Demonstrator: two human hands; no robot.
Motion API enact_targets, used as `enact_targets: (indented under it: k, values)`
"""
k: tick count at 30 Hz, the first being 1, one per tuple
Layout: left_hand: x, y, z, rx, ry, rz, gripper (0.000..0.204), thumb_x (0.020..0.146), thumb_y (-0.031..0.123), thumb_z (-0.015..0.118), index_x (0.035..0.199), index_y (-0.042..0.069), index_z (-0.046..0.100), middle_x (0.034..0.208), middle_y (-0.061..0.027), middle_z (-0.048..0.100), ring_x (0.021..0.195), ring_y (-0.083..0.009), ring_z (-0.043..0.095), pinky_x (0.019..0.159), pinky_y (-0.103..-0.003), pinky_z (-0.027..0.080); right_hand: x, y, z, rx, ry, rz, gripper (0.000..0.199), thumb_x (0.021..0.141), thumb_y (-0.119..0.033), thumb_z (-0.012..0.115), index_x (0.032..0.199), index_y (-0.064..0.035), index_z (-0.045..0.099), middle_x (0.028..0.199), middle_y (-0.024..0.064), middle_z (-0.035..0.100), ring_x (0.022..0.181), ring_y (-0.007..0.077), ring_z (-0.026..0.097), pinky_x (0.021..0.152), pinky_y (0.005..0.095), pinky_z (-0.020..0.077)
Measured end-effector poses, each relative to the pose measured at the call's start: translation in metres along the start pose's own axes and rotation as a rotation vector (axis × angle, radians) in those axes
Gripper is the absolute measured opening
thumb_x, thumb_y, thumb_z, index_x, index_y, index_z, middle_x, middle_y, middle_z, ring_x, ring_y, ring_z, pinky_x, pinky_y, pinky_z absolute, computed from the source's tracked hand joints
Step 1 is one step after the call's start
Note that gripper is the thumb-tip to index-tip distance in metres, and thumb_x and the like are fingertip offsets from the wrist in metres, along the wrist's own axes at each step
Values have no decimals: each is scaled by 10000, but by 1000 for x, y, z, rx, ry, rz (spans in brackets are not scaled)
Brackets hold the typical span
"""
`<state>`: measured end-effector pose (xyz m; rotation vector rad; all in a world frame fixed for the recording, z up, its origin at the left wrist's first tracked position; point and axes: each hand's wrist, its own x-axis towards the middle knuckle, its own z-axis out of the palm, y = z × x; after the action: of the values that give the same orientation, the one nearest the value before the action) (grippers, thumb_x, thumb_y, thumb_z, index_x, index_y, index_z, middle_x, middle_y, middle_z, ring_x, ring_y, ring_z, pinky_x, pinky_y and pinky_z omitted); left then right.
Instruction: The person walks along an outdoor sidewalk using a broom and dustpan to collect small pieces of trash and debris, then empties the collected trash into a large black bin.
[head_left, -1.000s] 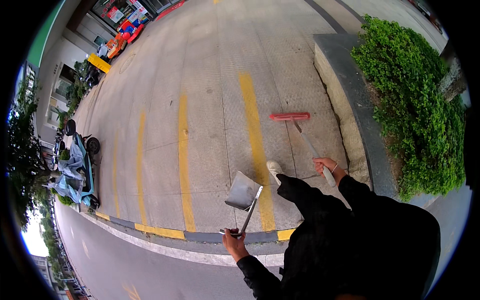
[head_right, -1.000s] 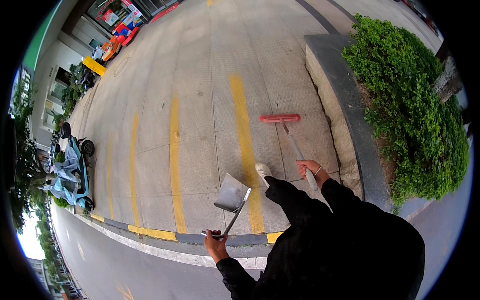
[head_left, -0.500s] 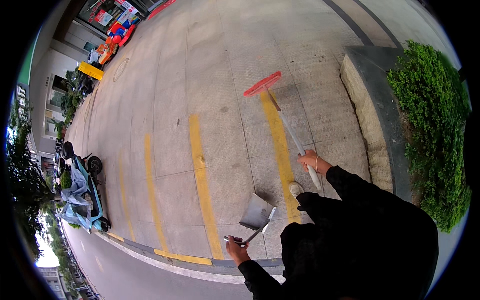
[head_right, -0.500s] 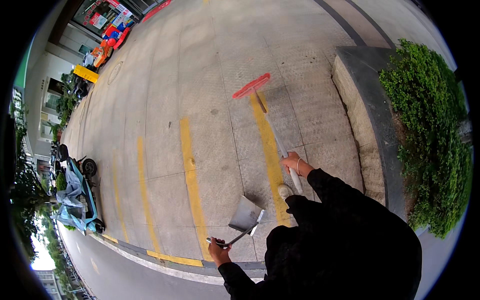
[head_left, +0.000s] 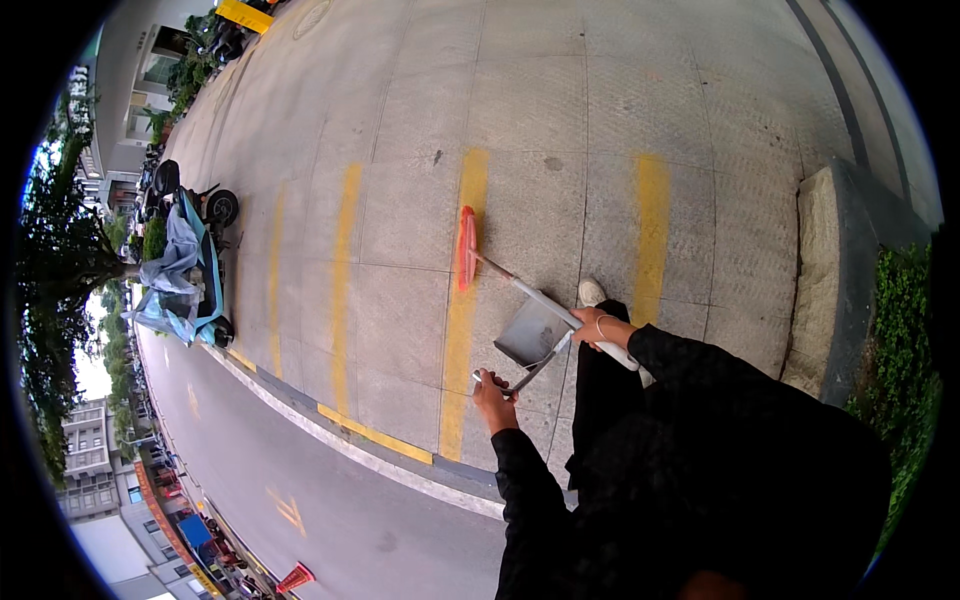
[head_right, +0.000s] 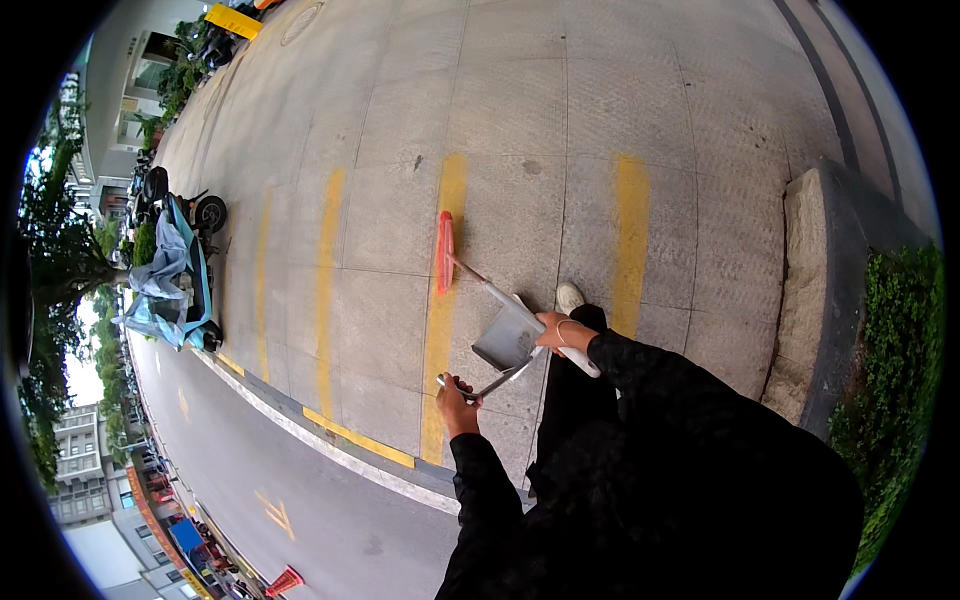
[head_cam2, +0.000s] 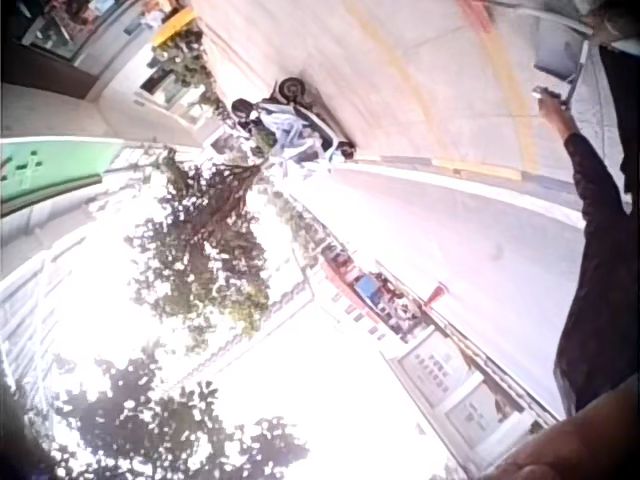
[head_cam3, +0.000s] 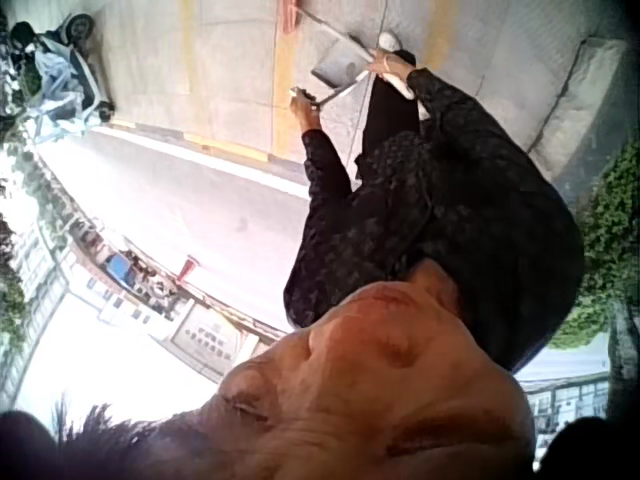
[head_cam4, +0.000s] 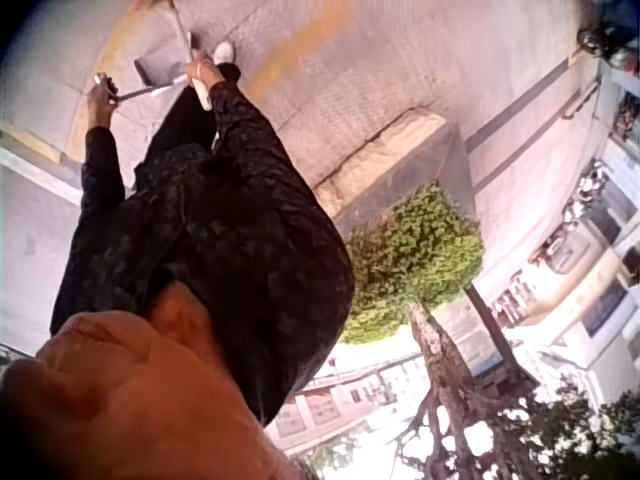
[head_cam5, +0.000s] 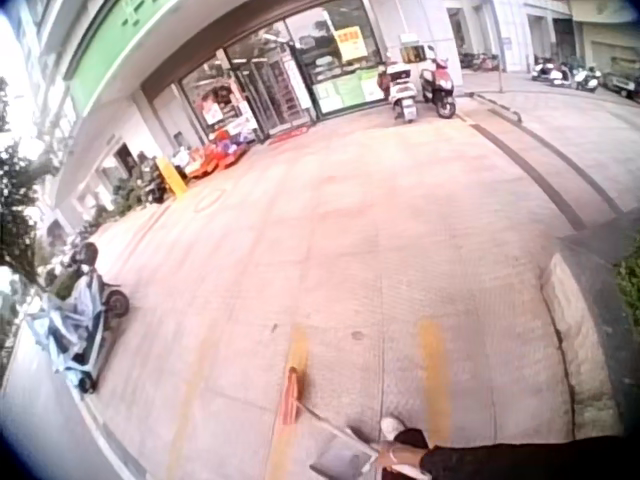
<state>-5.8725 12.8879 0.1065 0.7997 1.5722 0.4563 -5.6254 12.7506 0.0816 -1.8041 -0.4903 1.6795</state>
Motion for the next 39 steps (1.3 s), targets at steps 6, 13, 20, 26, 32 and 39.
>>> enact_targets:
  k: [6,13,20,26,32,39]
  values:
    - [41,71,97,101,-150,15,303,942,361,508,894,63,532,673,-7,485,576,-129,510,421,-293,383,-10,-1,-148,170,169,142,740,814,-105,662,1463,-137,309,578,27,471,431,119,463,386,312,396]
    - [58,142,288,341,-506,122,314,956,315,502,805,43,541,565,-3,458,454,-109,443,346,-262,310,-82,3,-284,429,736,224,710,857,-97,645,1460,-45,273,594,22,470,432,114,446,389,304,390]
    - [26,177,466,588,-759,221,351,958,339,497,862,14,585,566,-5,472,456,-96,428,361,-249,299,-126,28,-404,1219,843,-203,265,864,-102,645,1046,-10,477,603,-1,461,439,65,422,357,247,325]
    - [25,201,621,687,-852,381,369,949,376,504,1014,33,625,634,6,525,496,-81,456,395,-232,289,-95,52,-593,1442,989,-330,166,864,-132,639,826,-64,492,593,0,474,438,71,425,395,243,340]
    - [13,216,782,728,-822,357,372,932,384,546,1034,38,637,625,15,509,502,-69,453,413,-224,296,-72,103,-776,1606,1111,-476,178,902,-143,605,881,-66,446,596,-1,453,443,89,409,410,245,348]
    - [-3,190,942,764,-888,454,379,934,377,544,974,14,644,612,6,503,500,-69,458,400,-233,296,-30,81,-774,1566,1015,-18,215,928,-147,565,1069,-38,444,589,27,439,431,131,409,392,321,373]
